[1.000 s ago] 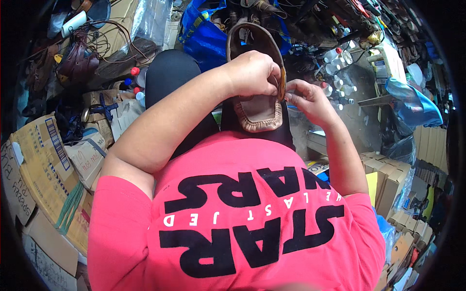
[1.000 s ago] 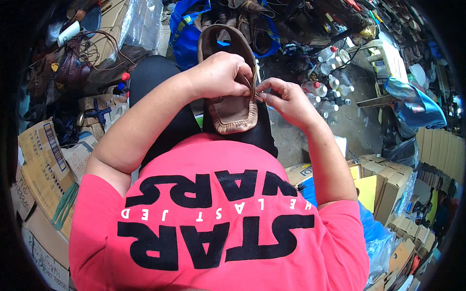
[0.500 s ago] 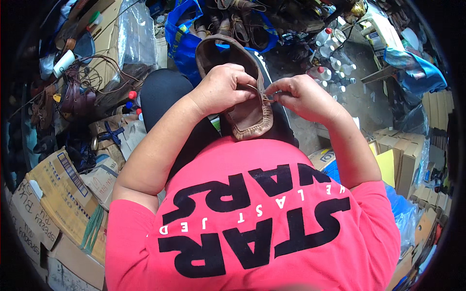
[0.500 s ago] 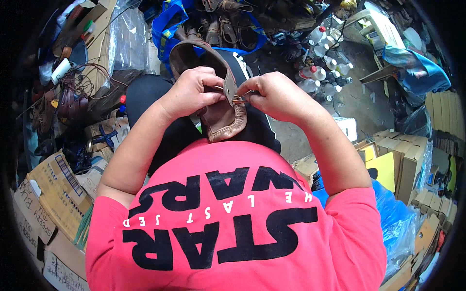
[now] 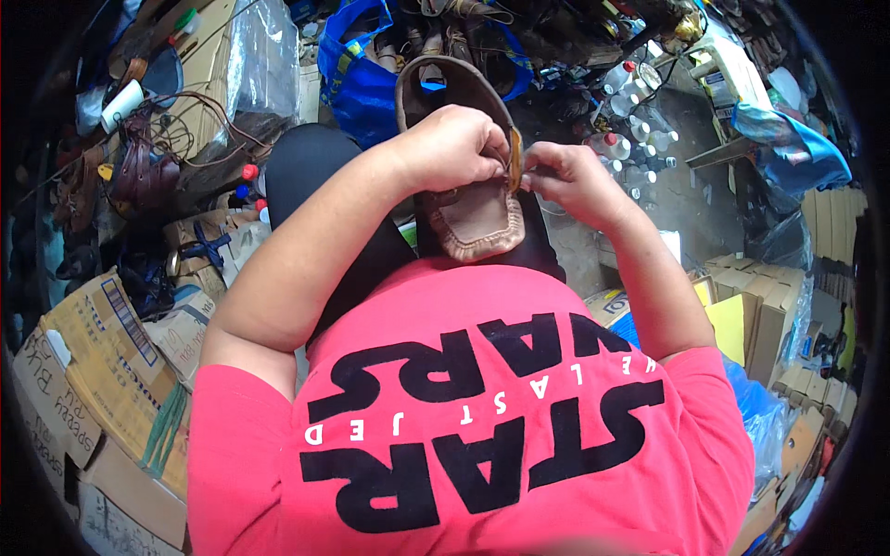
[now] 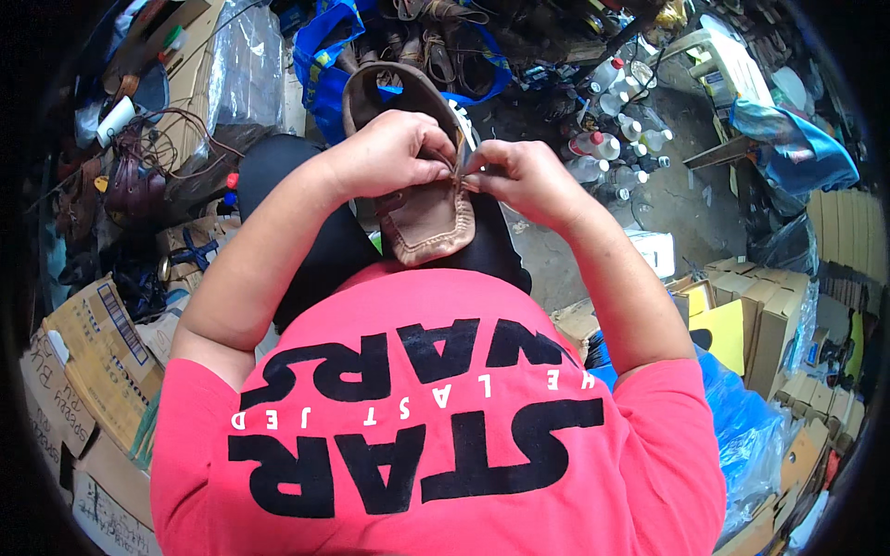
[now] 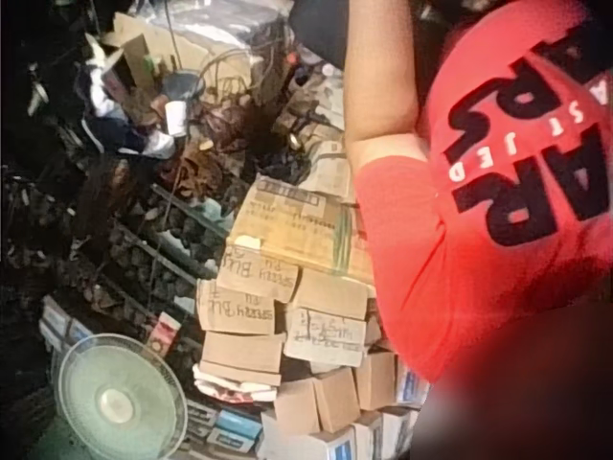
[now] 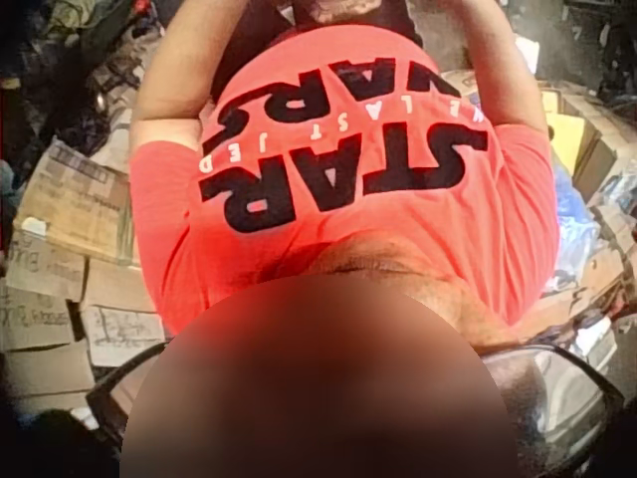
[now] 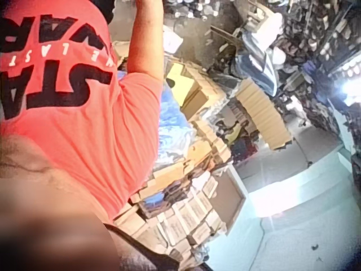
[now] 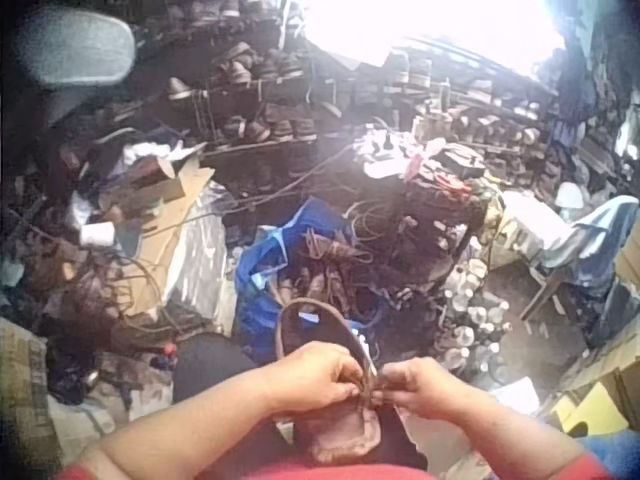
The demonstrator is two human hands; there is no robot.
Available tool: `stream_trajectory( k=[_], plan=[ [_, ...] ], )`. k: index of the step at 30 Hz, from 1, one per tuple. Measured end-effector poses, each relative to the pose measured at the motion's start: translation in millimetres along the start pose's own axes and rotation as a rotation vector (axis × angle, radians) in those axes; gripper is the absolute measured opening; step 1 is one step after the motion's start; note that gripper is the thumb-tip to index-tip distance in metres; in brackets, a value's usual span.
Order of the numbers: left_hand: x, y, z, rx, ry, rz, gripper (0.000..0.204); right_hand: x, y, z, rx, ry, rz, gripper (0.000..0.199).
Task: Sewing together leather shoe components using a needle and thread.
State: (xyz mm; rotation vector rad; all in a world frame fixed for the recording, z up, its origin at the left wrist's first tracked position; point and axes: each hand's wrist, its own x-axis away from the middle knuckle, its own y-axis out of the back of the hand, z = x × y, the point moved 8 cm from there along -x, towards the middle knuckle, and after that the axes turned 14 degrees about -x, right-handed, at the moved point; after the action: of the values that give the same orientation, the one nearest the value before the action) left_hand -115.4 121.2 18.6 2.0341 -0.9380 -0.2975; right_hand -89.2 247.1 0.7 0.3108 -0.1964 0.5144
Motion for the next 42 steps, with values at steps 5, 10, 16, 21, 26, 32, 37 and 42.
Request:
stream_trajectory(
  k=[5, 10, 16, 21, 26, 32, 37, 42],
  plan=[
    [-9.4, -1.9, 1.9, 0.065, -0.014, 0.028, 0.022, -0.2, 17.2, -4.0, 0.035, 0.082, 0.014, 0.012],
    [-12.0, 1.7, -1.5, 0.011, 0.011, -0.003, 0.023, -7.4, 10.7, -11.2, -0.155, 0.062, 0.035, 0.010],
    [-13.4, -0.8, 2.7, 0.030, -0.037, 0.019, 0.023, -12.7, 9.9, -33.6, -0.404, -0.103, 0.176, 0.014],
    [-12.9, -3.3, 6.0, 0.062, -0.036, 0.025, 0.022, -11.8, 11.6, -39.4, -0.472, -0.127, 0.274, 0.018],
    [-13.3, -2.0, 2.7, 0.054, -0.054, 0.007, 0.022, -15.4, 11.3, -49.0, -0.499, -0.121, 0.277, 0.019],
    [-12.4, 0.5, 0.4, 0.011, -0.010, 0.016, 0.021, -12.5, 2.6, -39.9, -0.519, -0.122, 0.198, 0.019],
    [-10.0, -3.8, 7.1, 0.059, -0.059, 0.004, 0.021, -4.7, 10.3, -24.2, -0.327, -0.085, 0.114, 0.017],
    [-10.3, -6.3, 1.5, 0.072, -0.061, 0.060, 0.022, 0.7, 15.1, -26.2, -0.301, -0.096, 0.124, 0.016]
  ],
)
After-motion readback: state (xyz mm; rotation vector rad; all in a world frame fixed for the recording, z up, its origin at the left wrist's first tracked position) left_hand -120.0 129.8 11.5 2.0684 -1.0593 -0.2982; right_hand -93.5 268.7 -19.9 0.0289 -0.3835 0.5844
